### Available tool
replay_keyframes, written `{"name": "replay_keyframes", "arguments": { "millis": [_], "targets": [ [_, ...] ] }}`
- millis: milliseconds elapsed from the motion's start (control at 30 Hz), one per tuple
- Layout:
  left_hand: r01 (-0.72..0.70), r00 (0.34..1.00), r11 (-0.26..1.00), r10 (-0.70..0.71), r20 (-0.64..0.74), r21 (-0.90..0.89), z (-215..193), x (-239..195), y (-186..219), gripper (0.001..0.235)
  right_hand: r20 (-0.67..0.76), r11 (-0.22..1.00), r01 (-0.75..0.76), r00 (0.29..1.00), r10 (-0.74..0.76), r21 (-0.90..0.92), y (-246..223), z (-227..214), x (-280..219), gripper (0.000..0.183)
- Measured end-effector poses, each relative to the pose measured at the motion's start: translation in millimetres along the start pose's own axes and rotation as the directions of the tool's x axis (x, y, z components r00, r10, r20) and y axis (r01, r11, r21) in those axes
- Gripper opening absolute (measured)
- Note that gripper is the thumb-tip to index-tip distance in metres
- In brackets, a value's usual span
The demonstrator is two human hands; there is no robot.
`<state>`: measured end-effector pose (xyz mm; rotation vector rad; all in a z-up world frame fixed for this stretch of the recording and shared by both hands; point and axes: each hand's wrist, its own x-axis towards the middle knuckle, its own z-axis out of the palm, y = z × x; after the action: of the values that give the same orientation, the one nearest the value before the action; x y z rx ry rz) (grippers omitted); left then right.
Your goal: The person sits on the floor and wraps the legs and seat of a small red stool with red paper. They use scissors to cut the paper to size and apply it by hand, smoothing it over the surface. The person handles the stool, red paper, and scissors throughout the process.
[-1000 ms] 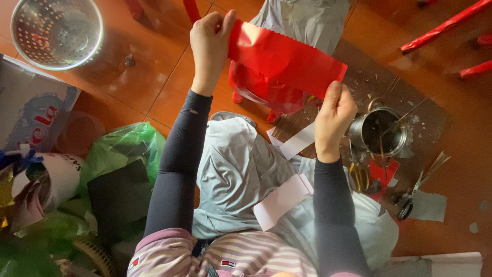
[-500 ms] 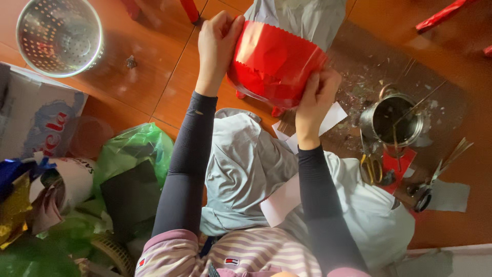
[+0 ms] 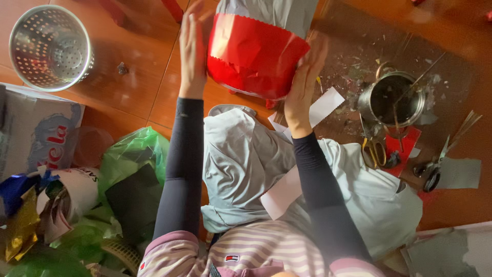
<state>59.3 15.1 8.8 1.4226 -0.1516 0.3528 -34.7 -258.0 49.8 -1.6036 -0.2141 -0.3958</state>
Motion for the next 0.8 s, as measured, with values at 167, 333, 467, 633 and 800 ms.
{"name": "replay_keyframes", "arguments": {
  "millis": [167, 333, 467, 633, 800],
  "targets": [
    [-0.064, 0.982, 0.995, 0.076, 0.173, -0.075, 11, -32, 41, 0.059, 0.063, 0.964, 0.145, 0.989, -0.135, -0.221, -6, 6, 0, 0.059],
    [-0.062, 0.971, 0.993, 0.037, 0.238, 0.1, 21, -31, 51, 0.062, 0.159, 0.995, 0.064, 0.986, -0.05, -0.083, 1, 8, 7, 0.062],
    [0.014, 0.976, 0.999, -0.023, 0.216, 0.044, 17, -32, 44, 0.059, 0.179, 0.998, 0.054, 0.983, -0.05, -0.019, 9, 3, 3, 0.061],
    [0.011, 0.972, 1.0, -0.016, 0.235, 0.024, 10, -36, 34, 0.059, 0.219, 0.997, -0.041, 0.975, 0.025, 0.069, 20, -3, -2, 0.062],
    [-0.039, 0.991, 0.98, 0.013, 0.132, 0.195, -5, -42, 33, 0.058, 0.271, 0.991, -0.115, 0.958, 0.094, 0.062, 40, -42, -22, 0.061]
  ]
}}
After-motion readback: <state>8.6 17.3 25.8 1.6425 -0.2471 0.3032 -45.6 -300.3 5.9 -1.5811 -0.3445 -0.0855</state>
